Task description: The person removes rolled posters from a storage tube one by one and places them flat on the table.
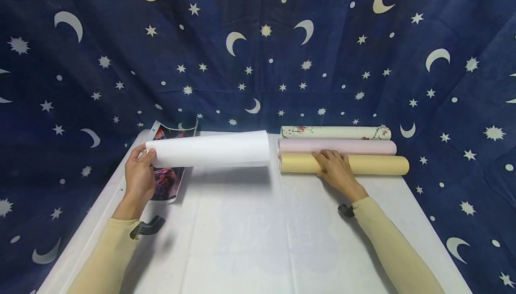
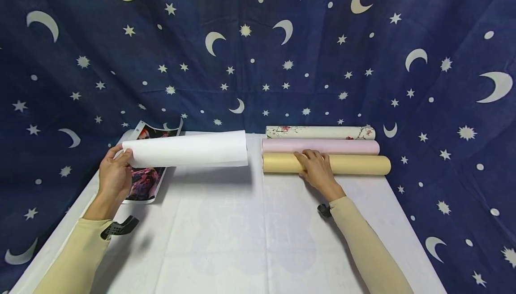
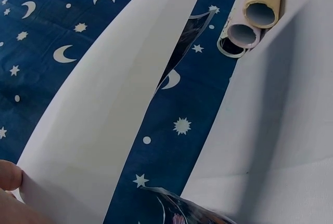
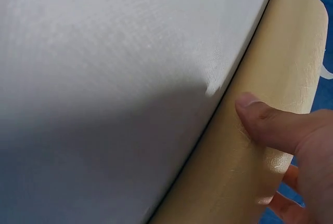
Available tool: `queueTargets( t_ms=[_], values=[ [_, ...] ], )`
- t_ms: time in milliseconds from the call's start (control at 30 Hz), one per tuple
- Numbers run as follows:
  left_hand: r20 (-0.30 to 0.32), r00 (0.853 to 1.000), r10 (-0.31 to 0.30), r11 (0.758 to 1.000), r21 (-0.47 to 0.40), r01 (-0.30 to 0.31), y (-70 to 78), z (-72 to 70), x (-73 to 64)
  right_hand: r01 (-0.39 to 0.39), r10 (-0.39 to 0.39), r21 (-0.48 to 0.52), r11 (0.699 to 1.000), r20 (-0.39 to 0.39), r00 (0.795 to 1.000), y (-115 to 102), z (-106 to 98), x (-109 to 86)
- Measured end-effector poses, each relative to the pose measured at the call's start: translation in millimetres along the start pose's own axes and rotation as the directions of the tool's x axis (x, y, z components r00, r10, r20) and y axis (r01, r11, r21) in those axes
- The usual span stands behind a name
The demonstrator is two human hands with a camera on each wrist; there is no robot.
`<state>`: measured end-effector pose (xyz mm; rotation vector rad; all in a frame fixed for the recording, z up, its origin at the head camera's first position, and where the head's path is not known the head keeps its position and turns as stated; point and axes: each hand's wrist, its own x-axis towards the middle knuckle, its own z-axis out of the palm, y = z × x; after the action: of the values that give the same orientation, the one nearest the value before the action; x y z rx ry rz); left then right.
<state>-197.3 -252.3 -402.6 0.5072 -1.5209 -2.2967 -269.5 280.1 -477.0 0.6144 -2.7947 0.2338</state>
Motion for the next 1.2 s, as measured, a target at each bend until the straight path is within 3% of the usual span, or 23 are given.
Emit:
queueTargets(
  t_ms=[300, 567, 833, 967, 1100, 1200],
  values=[
    [0.045, 0.999, -0.014, 0.998, 0.059, 0.011, -2.4, -0.1, -2.5, -0.041, 0.041, 0.028, 0.999, -0.006, 0.999, 2, -4, 4.4],
    [0.039, 0.999, -0.012, 1.0, 0.026, 0.011, -5.1, 0.5, -3.6, -0.031, 0.032, 0.059, 0.998, -0.013, 0.999, -2, -5, 0.8],
    [0.062, 0.998, 0.003, 0.997, 0.075, -0.008, -11.0, 10.1, -7.6, 0.066, -0.057, 0.053, 0.996, -0.162, 0.985, -27, -18, -4.3],
    [0.075, 0.997, 0.014, 0.994, 0.111, -0.022, -16.4, 18.3, -10.1, 0.124, -0.087, 0.104, 0.987, -0.305, 0.948, -49, -30, -5.9],
    [0.097, 0.995, 0.033, 0.991, 0.126, -0.045, -23.0, 29.8, -13.4, 0.218, -0.129, 0.142, 0.965, -0.467, 0.875, -75, -45, -9.6],
    [0.124, 0.991, 0.041, 0.991, 0.124, -0.056, -26.0, 41.0, -16.5, 0.304, -0.196, 0.119, 0.945, -0.539, 0.819, -95, -54, -9.9]
  ],
)
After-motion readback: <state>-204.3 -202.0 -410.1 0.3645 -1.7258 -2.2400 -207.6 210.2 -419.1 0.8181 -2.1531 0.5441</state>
